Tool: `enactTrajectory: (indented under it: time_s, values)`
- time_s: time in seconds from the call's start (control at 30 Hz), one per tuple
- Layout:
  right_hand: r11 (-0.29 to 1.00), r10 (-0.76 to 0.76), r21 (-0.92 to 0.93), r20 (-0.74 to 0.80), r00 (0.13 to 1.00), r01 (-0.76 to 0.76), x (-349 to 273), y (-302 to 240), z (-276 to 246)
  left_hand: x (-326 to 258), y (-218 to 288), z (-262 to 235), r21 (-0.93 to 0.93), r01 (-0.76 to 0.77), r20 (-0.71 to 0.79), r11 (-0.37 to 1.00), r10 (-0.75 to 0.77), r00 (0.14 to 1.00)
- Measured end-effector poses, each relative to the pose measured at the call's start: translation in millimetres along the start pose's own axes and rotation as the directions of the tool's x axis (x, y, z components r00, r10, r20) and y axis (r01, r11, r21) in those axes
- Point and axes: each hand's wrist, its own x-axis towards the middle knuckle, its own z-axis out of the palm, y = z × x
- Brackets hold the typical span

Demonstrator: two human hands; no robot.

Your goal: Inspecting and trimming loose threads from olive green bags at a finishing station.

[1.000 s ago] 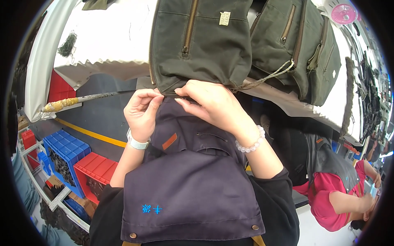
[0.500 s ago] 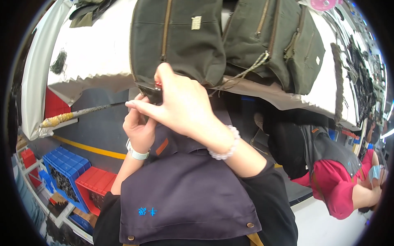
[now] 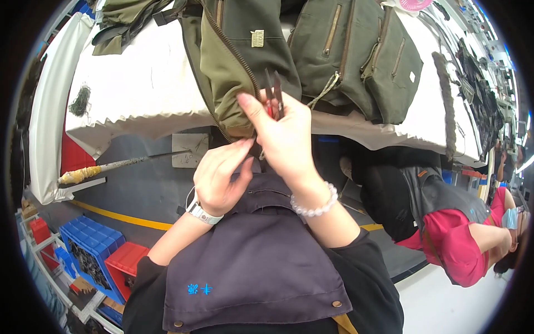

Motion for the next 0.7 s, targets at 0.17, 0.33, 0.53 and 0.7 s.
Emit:
enactTrajectory:
  time_s: [0.17, 0.33, 0.53, 0.7]
  values:
    - [0.893, 0.225, 0.325, 0.274, 0.935, -0.31, 29, 13, -24, 36, -5, 9, -0.018, 0.108, 0.064, 0.994, -0.107, 0.992]
    - [0.849, 0.258, 0.308, 0.466, 0.846, -0.428, 31, 3, -49, 44, -4, 7, -0.092, 0.341, 0.12, 0.936, -0.33, 0.936]
    - [0.901, 0.2, 0.255, 0.471, 0.859, -0.35, 7, 6, -61, 34, -10, 6, -0.284, 0.5, 0.18, 0.818, -0.467, 0.866]
    - [0.994, -0.106, 0.044, 0.273, 0.956, 0.098, -8, 13, -63, 36, -14, 7, -0.251, 0.518, 0.211, 0.818, -0.476, 0.854]
